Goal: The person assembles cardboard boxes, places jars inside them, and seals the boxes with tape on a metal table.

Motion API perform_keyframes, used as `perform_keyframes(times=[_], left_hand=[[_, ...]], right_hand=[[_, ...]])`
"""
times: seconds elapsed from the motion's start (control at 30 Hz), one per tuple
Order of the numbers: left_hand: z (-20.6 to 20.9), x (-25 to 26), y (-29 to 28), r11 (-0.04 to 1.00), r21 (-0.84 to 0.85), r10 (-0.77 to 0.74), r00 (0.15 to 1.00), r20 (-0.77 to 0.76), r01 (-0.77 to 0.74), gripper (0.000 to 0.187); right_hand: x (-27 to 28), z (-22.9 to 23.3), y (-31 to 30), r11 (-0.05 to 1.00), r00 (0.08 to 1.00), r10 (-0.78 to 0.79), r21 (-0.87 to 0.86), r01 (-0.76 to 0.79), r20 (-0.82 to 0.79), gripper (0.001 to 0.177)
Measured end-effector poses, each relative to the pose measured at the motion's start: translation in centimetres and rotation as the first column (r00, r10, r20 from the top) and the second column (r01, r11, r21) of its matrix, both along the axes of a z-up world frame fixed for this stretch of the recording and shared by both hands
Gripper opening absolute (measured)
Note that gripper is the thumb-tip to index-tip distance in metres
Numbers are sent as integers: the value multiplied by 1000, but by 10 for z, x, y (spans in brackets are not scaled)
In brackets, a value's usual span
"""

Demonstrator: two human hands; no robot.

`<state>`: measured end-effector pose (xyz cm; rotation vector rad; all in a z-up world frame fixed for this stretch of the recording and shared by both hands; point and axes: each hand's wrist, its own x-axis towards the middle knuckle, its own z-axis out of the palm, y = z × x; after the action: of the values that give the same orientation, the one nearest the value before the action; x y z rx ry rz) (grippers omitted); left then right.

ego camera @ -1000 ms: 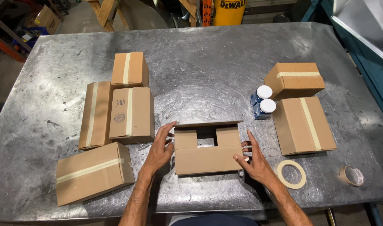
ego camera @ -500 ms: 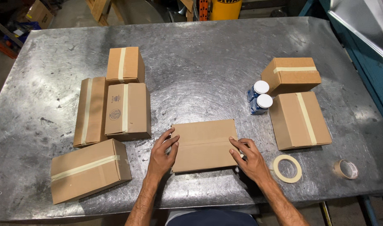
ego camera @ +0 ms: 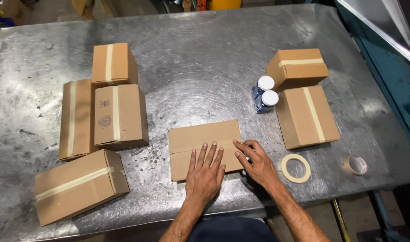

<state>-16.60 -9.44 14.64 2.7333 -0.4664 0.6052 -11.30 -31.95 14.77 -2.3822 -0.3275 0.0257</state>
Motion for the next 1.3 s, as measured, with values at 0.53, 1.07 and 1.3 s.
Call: perform_keyframes(times=[0.53, 1.07, 1.3], left_hand=[[-2, 9, 2, 999, 53, 12, 1000, -2, -12, 52], [-4, 8, 2, 1000, 17, 10, 1000, -24, -10, 54], [-5, 9, 2, 1000, 19, 7, 1000, 11, -7, 54]], right_hand=[[-53, -151, -286, 864, 827, -441, -414, 287, -347, 69], [-26, -151, -206, 996, 964, -89, -6, 91, -250, 44], [26, -99, -121, 799, 795, -354, 283, 531, -492, 77]])
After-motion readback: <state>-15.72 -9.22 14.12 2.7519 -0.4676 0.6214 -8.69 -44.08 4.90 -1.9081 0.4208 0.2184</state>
